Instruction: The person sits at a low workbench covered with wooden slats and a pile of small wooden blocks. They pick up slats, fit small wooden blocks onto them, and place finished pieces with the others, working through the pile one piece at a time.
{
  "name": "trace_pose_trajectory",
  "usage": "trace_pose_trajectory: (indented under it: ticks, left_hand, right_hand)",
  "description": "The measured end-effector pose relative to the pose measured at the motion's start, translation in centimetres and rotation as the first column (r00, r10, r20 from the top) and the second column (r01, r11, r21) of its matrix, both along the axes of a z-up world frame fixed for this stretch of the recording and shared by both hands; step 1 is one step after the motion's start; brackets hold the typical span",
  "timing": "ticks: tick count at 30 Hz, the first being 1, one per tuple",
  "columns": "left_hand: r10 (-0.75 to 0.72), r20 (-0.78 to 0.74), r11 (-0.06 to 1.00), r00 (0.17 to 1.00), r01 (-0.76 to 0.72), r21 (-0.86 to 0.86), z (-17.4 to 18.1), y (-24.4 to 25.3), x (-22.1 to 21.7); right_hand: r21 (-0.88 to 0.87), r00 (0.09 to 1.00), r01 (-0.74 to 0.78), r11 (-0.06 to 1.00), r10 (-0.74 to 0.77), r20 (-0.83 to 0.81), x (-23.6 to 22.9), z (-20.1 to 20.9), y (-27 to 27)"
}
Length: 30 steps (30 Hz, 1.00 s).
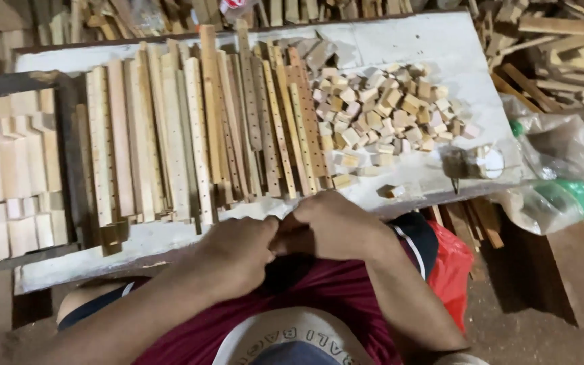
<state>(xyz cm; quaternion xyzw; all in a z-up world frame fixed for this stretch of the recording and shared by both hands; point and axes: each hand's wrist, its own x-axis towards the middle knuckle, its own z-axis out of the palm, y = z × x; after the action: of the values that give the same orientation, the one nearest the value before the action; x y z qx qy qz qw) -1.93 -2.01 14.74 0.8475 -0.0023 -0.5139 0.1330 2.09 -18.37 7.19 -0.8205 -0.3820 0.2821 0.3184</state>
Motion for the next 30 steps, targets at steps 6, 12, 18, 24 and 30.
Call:
trace_pose_trajectory:
  ticks: [6, 12, 18, 24, 30]
  left_hand:
    - [0.339, 0.356, 0.92, 0.871, -0.227, -0.319, -2.7, 3.5, 0.7]
    - [0.816, 0.12, 0.375, 0.566, -0.359, -0.855, -6.4, 2.6, 2.1]
    - [0.805, -0.119, 0.212, 0.582, -0.469, -0.857, -12.0, -2.3, 2.5]
    - [0.716, -0.225, 0.177, 0.661, -0.483, -0.858, -15.3, -6.2, 4.5]
    - [0.725, -0.207, 0.132, 0.657, -0.427, -0.895, -18.4, -7.5, 5.0]
  right_hand:
    - [0.432, 0.448, 0.754, 0.495, -0.868, 0.212, 2.6, -4.3, -11.7]
    - [0.051, 0.17, 0.981, 0.185, -0.961, 0.218, 0.4, -14.9, -20.7]
    - [0.057, 0.277, 0.954, 0.296, -0.935, 0.22, -0.6, -18.1, -18.0]
    - [0.212, 0.34, 0.879, 0.428, -0.872, 0.351, -0.1, -20.8, -18.6]
    - [0.332, 0.205, 0.929, 0.164, -0.975, -0.091, -0.1, -19.5, -17.5]
